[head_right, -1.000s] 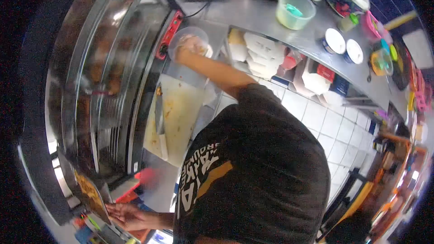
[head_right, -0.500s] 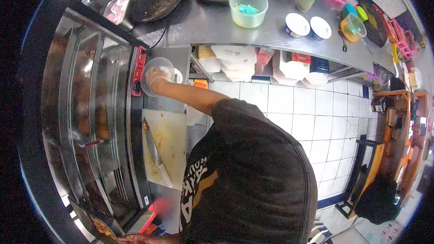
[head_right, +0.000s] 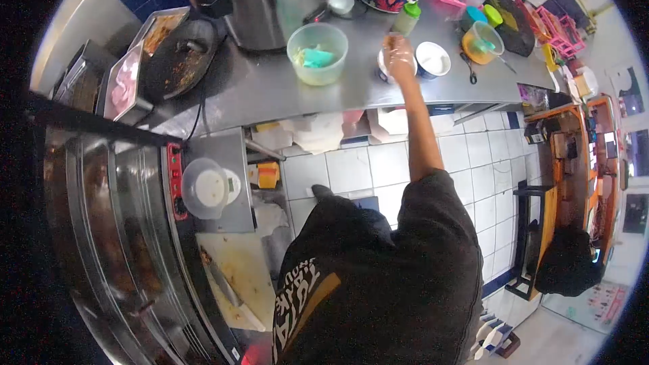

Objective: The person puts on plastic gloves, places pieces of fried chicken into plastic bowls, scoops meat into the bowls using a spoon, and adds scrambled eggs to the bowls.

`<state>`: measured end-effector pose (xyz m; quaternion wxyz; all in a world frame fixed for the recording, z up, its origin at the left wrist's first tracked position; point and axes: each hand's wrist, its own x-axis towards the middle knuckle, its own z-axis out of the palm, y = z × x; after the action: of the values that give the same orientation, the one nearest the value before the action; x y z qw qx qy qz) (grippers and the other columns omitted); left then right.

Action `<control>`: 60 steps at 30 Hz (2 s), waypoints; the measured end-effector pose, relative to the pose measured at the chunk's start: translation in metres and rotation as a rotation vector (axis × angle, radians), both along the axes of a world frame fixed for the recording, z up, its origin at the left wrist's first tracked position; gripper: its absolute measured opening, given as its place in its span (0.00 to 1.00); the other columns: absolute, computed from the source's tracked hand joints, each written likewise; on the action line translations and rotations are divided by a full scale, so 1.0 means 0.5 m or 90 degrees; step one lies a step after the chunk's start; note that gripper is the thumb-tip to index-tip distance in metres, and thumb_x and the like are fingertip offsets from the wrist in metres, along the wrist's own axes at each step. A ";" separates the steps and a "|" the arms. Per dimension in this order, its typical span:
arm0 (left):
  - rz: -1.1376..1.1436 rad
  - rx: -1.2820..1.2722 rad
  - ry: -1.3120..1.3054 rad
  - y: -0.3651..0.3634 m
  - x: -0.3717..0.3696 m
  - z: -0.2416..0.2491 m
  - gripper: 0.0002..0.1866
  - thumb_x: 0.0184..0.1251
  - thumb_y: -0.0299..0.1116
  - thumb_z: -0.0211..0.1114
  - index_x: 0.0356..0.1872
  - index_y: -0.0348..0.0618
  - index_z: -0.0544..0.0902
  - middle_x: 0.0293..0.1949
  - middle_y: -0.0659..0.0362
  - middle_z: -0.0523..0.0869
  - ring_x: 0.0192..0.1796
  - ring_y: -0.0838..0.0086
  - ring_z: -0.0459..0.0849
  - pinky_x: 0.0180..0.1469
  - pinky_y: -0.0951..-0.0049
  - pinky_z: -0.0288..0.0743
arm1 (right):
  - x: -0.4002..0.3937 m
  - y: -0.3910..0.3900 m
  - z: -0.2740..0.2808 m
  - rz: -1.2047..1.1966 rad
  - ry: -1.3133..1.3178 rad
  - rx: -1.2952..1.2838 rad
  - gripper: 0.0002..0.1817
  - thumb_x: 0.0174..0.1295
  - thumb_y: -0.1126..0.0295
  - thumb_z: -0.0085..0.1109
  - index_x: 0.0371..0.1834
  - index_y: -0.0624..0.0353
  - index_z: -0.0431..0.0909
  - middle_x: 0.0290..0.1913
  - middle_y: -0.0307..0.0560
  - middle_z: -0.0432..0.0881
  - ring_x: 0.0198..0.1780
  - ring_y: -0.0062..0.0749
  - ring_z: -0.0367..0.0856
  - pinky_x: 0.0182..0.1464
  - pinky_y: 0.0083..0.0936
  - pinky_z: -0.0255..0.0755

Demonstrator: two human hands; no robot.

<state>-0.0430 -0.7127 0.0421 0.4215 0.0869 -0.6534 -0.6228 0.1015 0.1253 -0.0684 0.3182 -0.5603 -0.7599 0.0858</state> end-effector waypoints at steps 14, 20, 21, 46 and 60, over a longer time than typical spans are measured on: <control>-0.085 -0.018 -0.107 0.259 -0.139 -0.035 0.19 0.73 0.39 0.55 0.56 0.34 0.77 0.49 0.47 0.83 0.35 0.67 0.79 0.43 0.67 0.80 | 0.170 0.183 0.013 -0.018 0.272 -0.238 0.24 0.65 0.54 0.58 0.54 0.63 0.76 0.44 0.53 0.83 0.42 0.33 0.82 0.43 0.30 0.77; -0.109 -0.032 -0.121 0.312 -0.167 -0.033 0.20 0.73 0.39 0.56 0.56 0.34 0.77 0.49 0.47 0.83 0.36 0.67 0.80 0.43 0.66 0.80 | 0.199 0.149 0.030 0.056 0.429 -0.303 0.26 0.66 0.56 0.59 0.58 0.66 0.71 0.44 0.45 0.79 0.39 0.25 0.78 0.41 0.23 0.78; -0.114 -0.031 -0.124 0.317 -0.169 -0.031 0.20 0.73 0.40 0.56 0.56 0.34 0.77 0.49 0.47 0.83 0.36 0.67 0.80 0.43 0.66 0.80 | 0.197 0.129 0.048 0.061 0.434 -0.295 0.26 0.67 0.56 0.58 0.57 0.67 0.71 0.43 0.45 0.79 0.38 0.24 0.78 0.40 0.23 0.78; -0.131 -0.039 -0.149 0.340 -0.173 -0.044 0.22 0.71 0.43 0.58 0.57 0.37 0.76 0.50 0.47 0.83 0.38 0.67 0.82 0.42 0.66 0.80 | 0.073 -0.086 0.010 -0.004 -0.165 -0.204 0.39 0.57 0.41 0.59 0.57 0.69 0.74 0.56 0.67 0.77 0.53 0.58 0.77 0.63 0.44 0.63; -0.064 0.000 -0.142 0.230 -0.114 -0.059 0.23 0.70 0.45 0.59 0.57 0.39 0.76 0.50 0.47 0.83 0.39 0.66 0.83 0.41 0.66 0.80 | 0.108 -0.114 -0.116 0.069 -0.024 0.100 0.36 0.56 0.61 0.67 0.66 0.65 0.65 0.58 0.68 0.73 0.56 0.63 0.74 0.63 0.49 0.65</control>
<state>-0.1001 -0.5977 0.0125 0.3146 0.1229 -0.6998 -0.6294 0.1554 0.0682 -0.1266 0.3414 -0.4930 -0.7996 0.0325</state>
